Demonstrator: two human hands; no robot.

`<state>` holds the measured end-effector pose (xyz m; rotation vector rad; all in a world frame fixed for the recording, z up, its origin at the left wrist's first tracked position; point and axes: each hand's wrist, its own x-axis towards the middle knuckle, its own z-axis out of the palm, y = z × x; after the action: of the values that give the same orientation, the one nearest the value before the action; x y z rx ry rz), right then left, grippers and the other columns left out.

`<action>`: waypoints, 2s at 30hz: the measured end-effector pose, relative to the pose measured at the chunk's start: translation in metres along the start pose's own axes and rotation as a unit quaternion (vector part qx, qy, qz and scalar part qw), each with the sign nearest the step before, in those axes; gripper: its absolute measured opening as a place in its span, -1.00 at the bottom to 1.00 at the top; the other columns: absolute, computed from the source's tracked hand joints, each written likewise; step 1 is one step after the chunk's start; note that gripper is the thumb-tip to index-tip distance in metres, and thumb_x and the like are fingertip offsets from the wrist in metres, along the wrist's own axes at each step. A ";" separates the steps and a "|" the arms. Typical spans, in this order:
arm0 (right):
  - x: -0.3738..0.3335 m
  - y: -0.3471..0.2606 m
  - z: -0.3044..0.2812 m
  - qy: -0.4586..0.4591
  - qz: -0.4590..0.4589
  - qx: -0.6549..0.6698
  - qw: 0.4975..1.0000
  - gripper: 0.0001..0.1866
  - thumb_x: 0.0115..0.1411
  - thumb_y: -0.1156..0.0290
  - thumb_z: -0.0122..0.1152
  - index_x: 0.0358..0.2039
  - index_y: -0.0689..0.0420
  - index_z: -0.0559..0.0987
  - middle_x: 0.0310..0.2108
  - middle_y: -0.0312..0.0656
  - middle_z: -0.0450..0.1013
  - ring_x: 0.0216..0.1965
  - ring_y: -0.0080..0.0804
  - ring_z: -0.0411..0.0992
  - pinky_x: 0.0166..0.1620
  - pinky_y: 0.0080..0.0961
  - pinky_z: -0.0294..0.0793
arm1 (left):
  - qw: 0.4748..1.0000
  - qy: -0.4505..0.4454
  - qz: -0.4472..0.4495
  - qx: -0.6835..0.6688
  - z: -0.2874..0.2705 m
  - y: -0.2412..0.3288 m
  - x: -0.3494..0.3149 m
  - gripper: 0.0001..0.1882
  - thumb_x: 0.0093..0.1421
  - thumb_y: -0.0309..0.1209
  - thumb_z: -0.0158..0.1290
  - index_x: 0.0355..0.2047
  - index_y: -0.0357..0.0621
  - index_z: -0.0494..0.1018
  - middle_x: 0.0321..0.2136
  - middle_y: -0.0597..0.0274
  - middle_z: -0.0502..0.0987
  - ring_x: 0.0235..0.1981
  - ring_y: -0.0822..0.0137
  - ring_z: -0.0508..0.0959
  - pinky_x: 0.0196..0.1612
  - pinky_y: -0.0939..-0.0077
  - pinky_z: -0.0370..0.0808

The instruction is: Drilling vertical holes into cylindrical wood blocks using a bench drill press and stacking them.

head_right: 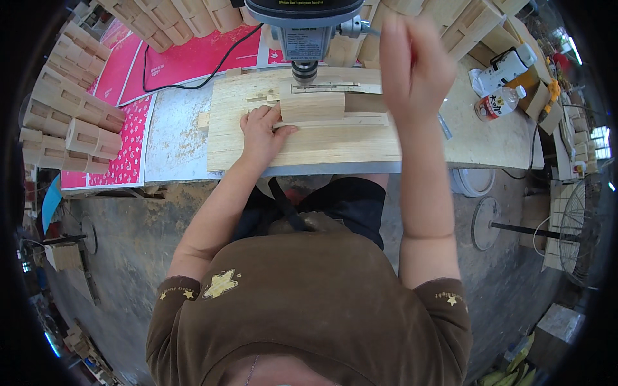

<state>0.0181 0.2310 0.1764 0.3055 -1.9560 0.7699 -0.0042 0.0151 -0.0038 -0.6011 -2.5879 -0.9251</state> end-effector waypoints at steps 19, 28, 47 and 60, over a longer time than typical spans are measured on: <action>-0.089 0.074 0.003 -0.344 0.039 -0.107 0.932 -0.72 0.01 0.38 0.26 -0.25 0.16 0.50 -0.29 -0.10 0.47 -0.15 -0.11 0.39 -0.12 -0.28 0.30 | 0.972 0.008 -0.071 -0.225 -0.019 -0.014 0.011 -0.53 -0.33 -0.35 0.39 -0.34 -0.12 0.51 -0.28 0.28 0.39 -0.15 0.28 0.40 0.01 0.25 0.21; -0.111 0.001 0.006 -0.337 0.058 -0.033 0.939 -0.71 -0.06 0.44 0.26 -0.27 0.16 0.50 -0.37 -0.13 0.43 -0.23 -0.13 0.36 -0.10 -0.30 0.21 | 0.931 -0.065 -0.079 -0.351 -0.157 -0.038 -0.014 -0.61 -0.19 -0.61 0.29 -0.29 -0.19 0.45 0.03 0.25 0.22 -0.07 0.41 0.46 -0.06 0.55 0.45; -0.122 0.000 -0.022 -0.364 0.154 0.099 0.913 -0.67 -0.23 0.60 0.34 -0.34 0.24 0.55 -0.43 -0.12 0.44 -0.34 -0.21 0.38 -0.26 -0.43 0.35 | 0.901 0.223 -0.175 0.328 -0.442 -0.112 0.030 -0.49 -0.27 -0.28 0.29 -0.26 -0.25 0.53 -0.21 0.08 0.50 -0.19 0.22 0.53 -0.10 0.42 0.44; -0.121 -0.011 -0.027 -0.359 0.169 0.081 0.914 -0.71 -0.23 0.60 0.33 -0.38 0.21 0.57 -0.42 -0.17 0.46 -0.33 -0.26 0.41 -0.25 -0.46 0.37 | 0.822 0.254 -0.254 0.442 -0.474 -0.291 0.061 -0.61 -0.17 -0.43 0.11 -0.24 -0.20 0.55 -0.28 -0.12 0.56 -0.19 -0.02 0.54 -0.08 0.24 0.45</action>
<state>0.1022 0.2265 0.0849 0.3919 -2.6886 1.1630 -0.1227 -0.4843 0.2203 0.5420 -2.3058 0.1013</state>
